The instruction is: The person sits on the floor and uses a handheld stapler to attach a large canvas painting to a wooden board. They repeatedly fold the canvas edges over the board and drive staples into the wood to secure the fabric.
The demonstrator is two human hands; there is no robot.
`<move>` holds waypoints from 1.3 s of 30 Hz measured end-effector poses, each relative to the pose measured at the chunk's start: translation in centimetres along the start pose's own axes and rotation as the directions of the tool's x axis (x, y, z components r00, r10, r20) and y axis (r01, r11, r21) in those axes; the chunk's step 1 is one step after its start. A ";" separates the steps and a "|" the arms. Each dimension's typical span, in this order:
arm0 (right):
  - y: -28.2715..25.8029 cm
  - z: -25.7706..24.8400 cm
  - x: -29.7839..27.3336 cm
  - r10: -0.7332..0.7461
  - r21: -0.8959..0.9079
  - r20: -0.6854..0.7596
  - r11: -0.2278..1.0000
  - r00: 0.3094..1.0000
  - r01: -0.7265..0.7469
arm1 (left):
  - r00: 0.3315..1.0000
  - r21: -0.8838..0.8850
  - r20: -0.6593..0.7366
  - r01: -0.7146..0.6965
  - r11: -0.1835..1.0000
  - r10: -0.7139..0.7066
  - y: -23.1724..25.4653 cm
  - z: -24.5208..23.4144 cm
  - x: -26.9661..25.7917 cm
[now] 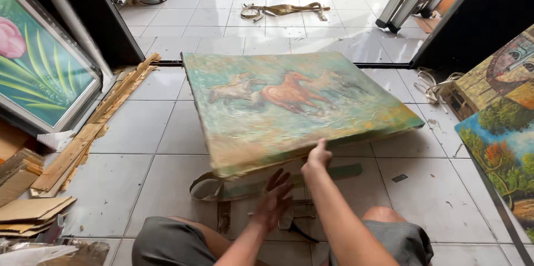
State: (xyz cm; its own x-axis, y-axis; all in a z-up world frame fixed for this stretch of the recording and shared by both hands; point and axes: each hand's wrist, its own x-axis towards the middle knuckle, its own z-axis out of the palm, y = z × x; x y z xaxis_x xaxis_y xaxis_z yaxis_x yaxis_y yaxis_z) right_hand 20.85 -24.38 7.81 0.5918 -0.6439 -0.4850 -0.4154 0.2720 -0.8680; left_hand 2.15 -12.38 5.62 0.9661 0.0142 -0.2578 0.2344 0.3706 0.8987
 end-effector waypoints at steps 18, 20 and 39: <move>-13.0 -10.0 13.3 -0.624 -0.683 0.534 0.080 0.571 0.726 | 0.565 -0.492 -0.786 -0.328 0.806 -0.250 11.8 -26.6 12.1; -13.7 -11.9 16.0 -0.148 -0.733 0.505 0.447 0.851 0.513 | 0.636 -0.498 -0.726 -0.226 0.837 -0.260 14.2 -28.0 11.4; 0.6 -4.4 6.2 0.090 0.190 0.351 0.968 0.932 -0.165 | 0.932 -0.505 0.046 0.332 0.797 -0.359 11.9 0.3 0.9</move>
State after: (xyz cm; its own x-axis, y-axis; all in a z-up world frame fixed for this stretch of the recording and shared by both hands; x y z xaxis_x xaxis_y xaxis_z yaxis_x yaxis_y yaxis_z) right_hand 21.27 -31.34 4.78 0.7568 -0.3247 -0.5673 -0.3681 0.5055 -0.7804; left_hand 5.87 -8.27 16.18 0.8216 -0.1627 -0.5464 0.4526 0.7689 0.4516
